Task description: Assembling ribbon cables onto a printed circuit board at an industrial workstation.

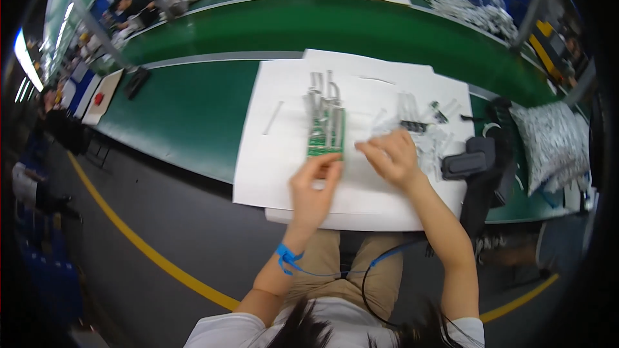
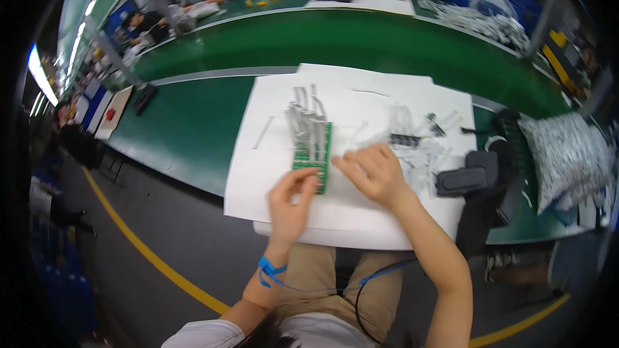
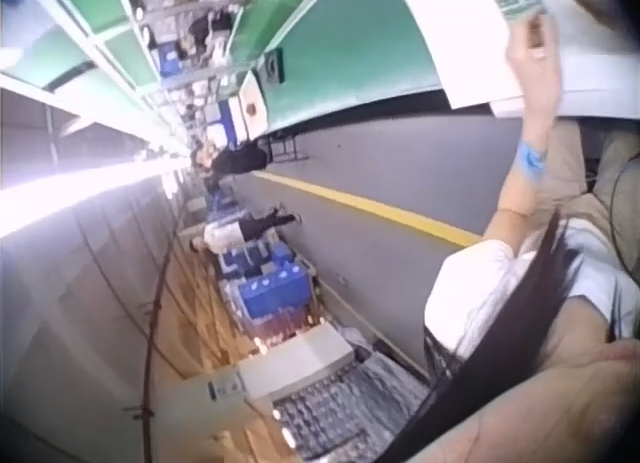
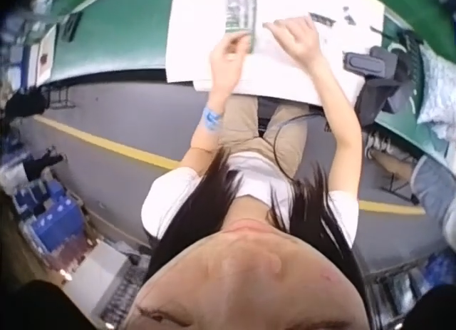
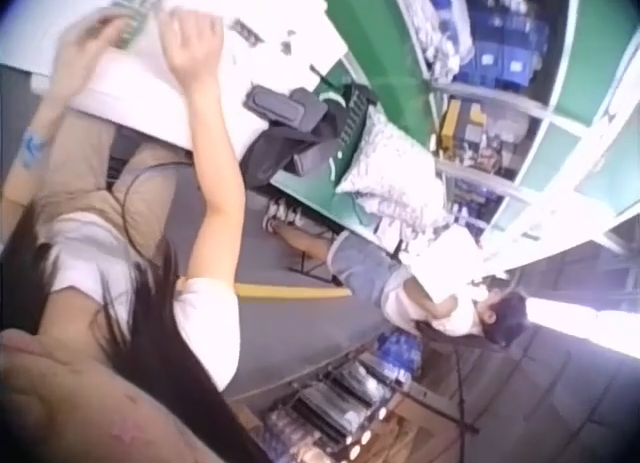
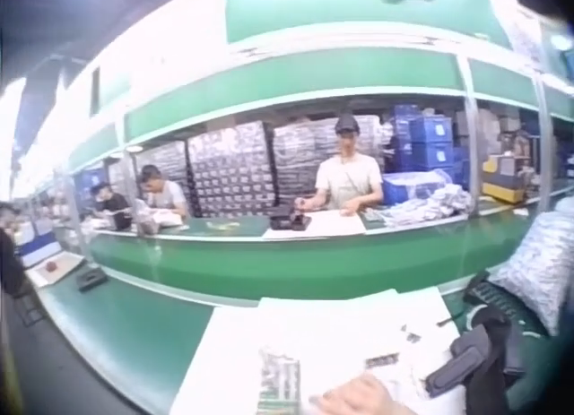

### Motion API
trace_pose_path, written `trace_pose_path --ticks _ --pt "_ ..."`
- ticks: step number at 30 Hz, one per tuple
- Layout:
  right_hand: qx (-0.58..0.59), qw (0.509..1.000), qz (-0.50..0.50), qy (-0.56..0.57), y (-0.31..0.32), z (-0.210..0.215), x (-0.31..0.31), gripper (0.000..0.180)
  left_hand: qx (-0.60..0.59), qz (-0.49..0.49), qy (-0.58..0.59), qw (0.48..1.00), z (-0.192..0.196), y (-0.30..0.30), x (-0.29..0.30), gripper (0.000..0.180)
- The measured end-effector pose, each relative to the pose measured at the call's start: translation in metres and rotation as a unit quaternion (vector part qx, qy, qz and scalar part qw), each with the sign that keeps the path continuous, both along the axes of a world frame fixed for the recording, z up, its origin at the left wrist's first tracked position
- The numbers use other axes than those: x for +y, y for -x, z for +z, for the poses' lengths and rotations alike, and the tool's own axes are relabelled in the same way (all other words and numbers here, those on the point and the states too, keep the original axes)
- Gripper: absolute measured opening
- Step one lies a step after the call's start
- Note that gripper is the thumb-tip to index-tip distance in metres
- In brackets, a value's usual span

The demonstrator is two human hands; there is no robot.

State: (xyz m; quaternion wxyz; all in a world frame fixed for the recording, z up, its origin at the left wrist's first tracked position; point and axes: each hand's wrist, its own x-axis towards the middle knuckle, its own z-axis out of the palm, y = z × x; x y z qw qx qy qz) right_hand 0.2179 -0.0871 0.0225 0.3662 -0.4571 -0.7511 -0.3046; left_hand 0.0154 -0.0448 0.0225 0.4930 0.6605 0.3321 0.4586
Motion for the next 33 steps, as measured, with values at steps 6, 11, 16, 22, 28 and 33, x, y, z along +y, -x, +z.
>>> trace_pose_path --ticks 6,11,16,22,28,33 --pt "0.171 0.977 0.12 0.046 0.028 0.008 -0.003 0.031 -0.177 -0.106 0.131 0.97 -0.008 -0.008 0.003 0.018" --pt "0.527 0.788 0.184 0.259 0.042 0.012 0.0 0.017 -0.165 -0.061 0.092 0.98 -0.007 -0.005 0.01 0.02" --pt "0.572 0.704 0.181 0.38 0.037 0.008 0.009 0.013 -0.118 -0.069 0.052 0.989 -0.014 0.004 0.017 0.031" --pt "0.618 0.662 0.179 0.385 0.045 0.004 0.014 0.012 -0.168 -0.082 0.064 0.98 -0.016 0.012 0.021 0.031" --pt "0.567 0.722 0.151 0.366 0.046 -0.001 0.02 0.012 -0.097 -0.05 0.017 0.994 -0.016 0.013 0.025 0.023" --pt "0.556 0.734 0.121 0.371 0.05 0.002 0.024 0.013 -0.062 -0.032 -0.006 0.998 -0.018 0.014 0.029 0.024"
